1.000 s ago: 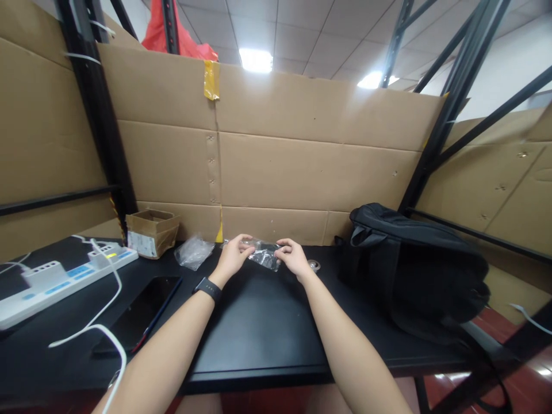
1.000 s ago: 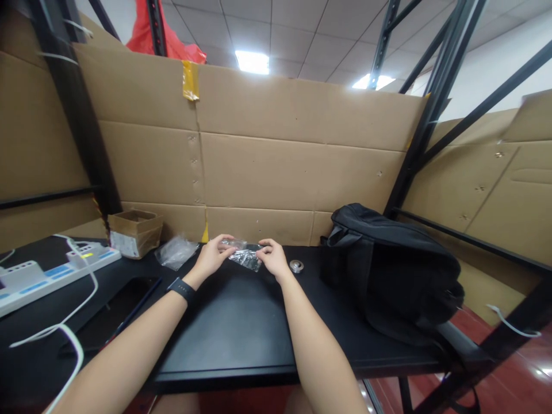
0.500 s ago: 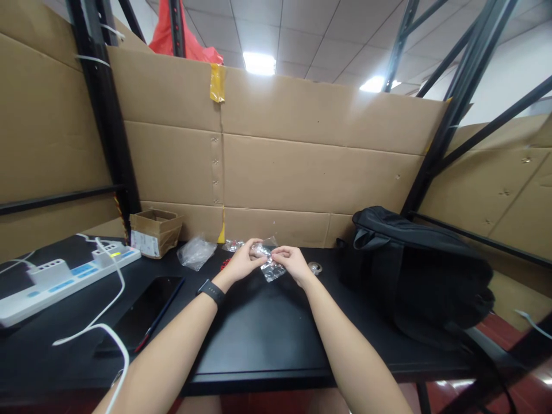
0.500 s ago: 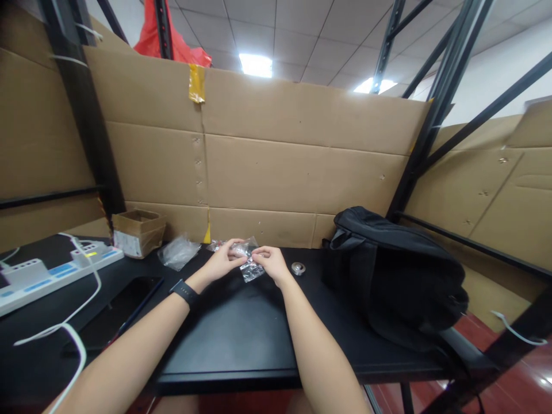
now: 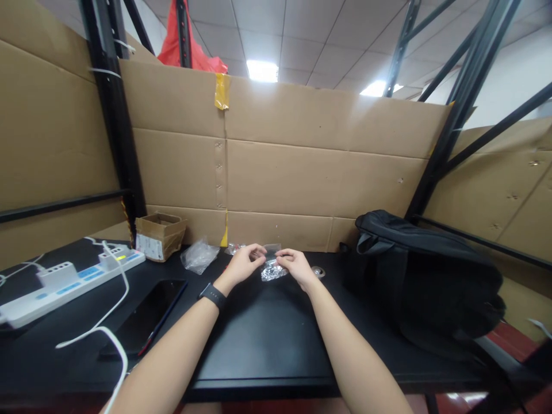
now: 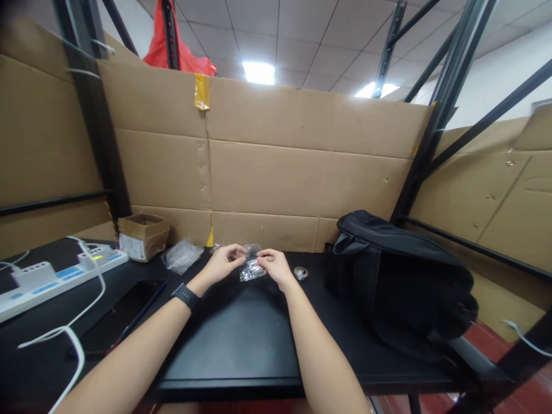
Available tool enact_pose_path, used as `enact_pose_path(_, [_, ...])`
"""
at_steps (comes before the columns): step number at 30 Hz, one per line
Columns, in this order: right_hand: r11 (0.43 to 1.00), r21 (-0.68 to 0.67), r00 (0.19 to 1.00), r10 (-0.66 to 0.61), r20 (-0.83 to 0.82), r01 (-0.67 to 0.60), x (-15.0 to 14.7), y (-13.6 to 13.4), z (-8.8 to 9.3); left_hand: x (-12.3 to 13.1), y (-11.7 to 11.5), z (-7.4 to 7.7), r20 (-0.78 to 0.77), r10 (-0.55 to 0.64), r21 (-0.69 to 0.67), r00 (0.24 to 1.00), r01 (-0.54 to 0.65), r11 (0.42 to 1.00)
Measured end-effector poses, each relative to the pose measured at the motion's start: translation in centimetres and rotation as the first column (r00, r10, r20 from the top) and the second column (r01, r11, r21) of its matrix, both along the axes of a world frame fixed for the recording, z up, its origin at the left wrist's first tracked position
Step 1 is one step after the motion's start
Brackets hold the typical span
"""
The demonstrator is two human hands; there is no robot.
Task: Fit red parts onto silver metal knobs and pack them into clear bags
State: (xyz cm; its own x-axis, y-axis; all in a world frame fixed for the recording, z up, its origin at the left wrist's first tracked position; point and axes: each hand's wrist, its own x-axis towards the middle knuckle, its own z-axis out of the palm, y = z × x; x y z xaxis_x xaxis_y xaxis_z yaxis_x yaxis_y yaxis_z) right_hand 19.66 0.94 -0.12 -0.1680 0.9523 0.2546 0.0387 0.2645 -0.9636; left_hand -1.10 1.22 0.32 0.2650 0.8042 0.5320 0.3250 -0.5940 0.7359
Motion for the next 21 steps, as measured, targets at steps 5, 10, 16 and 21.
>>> enact_pose_path(5, [0.999, 0.010, 0.998, 0.053, 0.021, -0.053, -0.1, -0.1, 0.0, -0.9, -0.7, 1.4, -0.175, 0.223, 0.183, 0.959, -0.191, 0.964])
enact_pose_path(10, [0.997, 0.001, 0.996, 0.076, 0.049, -0.076, -0.1, 0.0, 0.1, -6.4, 0.4, 2.6, -0.243, 0.655, 0.241, 0.716, -0.610, 0.755])
enact_pose_path(16, [0.996, -0.013, 0.993, 0.084, 0.083, -0.083, 0.1, 0.0, 0.1, -12.8, 1.0, 1.1, -0.188, 0.903, 0.158, 0.386, -0.896, 0.415])
enact_pose_path(21, [0.996, 0.003, 0.992, 0.085, 0.096, -0.085, 0.1, 0.0, -0.1, -13.0, 1.4, -1.3, -0.258, 0.935, 0.165, 0.243, -0.943, 0.290])
